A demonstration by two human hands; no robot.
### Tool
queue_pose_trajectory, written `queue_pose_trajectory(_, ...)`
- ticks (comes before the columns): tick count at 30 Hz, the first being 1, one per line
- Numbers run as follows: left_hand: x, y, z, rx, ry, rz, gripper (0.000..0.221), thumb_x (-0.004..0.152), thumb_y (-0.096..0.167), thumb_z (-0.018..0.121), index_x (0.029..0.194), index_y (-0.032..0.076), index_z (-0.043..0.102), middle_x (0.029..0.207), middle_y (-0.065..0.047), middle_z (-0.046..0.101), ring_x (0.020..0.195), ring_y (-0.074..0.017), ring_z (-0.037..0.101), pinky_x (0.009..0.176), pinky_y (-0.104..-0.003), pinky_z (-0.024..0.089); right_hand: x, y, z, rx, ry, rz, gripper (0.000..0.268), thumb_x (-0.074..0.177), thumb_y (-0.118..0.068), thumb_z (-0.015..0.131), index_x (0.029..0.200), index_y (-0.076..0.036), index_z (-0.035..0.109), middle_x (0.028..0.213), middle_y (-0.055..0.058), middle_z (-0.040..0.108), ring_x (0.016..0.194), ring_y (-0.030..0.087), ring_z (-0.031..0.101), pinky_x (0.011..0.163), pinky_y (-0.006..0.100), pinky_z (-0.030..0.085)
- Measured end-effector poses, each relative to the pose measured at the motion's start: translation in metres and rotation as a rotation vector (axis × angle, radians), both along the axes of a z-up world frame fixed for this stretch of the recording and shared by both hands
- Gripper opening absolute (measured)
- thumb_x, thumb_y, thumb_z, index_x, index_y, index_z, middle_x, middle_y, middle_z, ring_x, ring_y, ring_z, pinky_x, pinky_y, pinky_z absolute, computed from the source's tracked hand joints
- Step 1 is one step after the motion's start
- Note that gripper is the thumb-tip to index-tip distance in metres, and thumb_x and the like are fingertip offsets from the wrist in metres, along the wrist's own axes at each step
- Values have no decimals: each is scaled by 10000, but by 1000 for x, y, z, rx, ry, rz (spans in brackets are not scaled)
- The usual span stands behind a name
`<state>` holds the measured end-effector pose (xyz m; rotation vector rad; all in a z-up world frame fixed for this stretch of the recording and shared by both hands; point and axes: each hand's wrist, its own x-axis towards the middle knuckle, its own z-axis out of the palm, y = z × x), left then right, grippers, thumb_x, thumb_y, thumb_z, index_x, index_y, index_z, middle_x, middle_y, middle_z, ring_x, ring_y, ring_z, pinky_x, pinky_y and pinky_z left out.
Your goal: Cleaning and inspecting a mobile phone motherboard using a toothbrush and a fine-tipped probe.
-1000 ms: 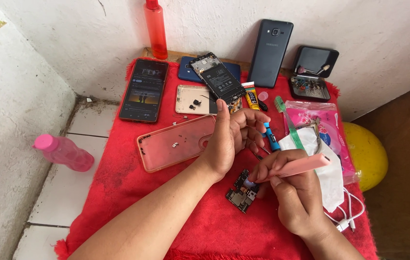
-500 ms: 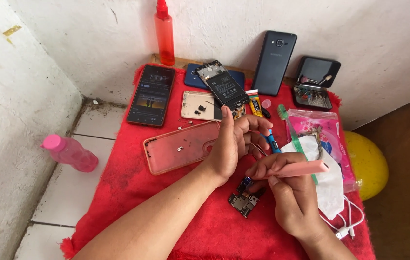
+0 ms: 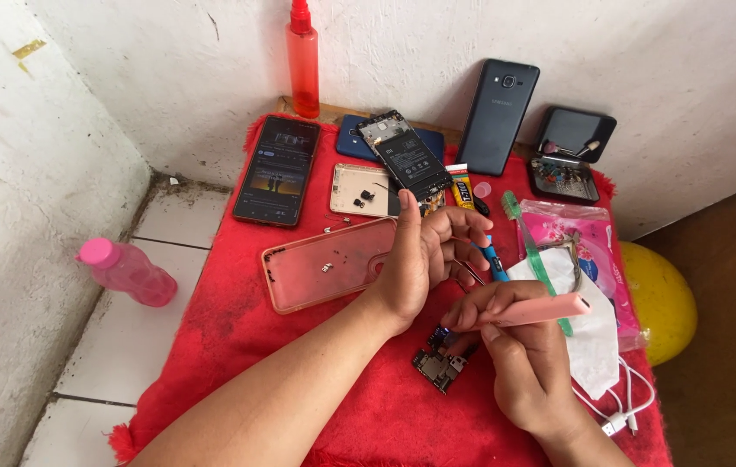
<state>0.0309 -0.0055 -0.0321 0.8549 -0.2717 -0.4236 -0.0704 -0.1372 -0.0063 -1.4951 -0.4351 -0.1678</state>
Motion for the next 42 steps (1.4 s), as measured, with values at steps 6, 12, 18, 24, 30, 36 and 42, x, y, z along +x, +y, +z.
queue_pose_trajectory(6,1,0,-1,11,3,-1,997,886,828,83,1145,59,663,1020,-107,663,818,-190,666,662,-316,520,0,-1,-3,3,2,0,152,986,22,389,1086,-79,443,930,161,576,874,319,681,593,338,657)
queue_pose_trajectory(12,1,0,-1,7,-5,1,988,893,824,92,1141,56,663,1009,-101,663,816,-187,669,642,-312,526,0,0,-4,28,12,34,124,991,15,390,1072,-68,433,898,176,576,834,304,674,532,307,640)
queue_pose_trajectory(18,1,0,0,15,-12,3,1003,886,828,91,1152,48,663,1002,-107,666,812,-194,669,643,-315,536,-1,-1,-4,49,18,40,128,989,22,398,1069,-71,434,905,181,584,859,312,687,540,318,647)
queue_pose_trajectory(24,2,1,-2,-27,-10,-14,1010,894,830,98,1165,36,660,999,-118,659,807,-207,667,641,-321,532,-2,-1,-3,37,21,56,132,1000,21,384,1077,-69,441,933,176,594,892,304,716,585,317,666)
queue_pose_trajectory(30,3,4,3,-28,22,-38,1023,899,827,68,1178,35,654,999,-116,657,810,-219,661,651,-335,511,-3,4,0,50,26,95,110,1014,-3,412,1086,-75,453,937,173,594,900,317,700,609,329,671)
queue_pose_trajectory(36,6,3,-1,-54,31,-58,1031,897,842,81,1187,38,659,1004,-120,659,822,-225,670,661,-346,528,-5,3,3,98,17,186,47,1040,-57,442,1073,-76,470,902,172,583,847,325,689,545,312,617)
queue_pose_trajectory(42,5,4,2,-48,40,-56,1035,890,841,88,1192,30,656,999,-128,661,820,-227,675,654,-338,529,-2,2,2,89,0,169,65,1028,-28,433,1070,-66,465,892,175,596,837,345,687,566,331,626)
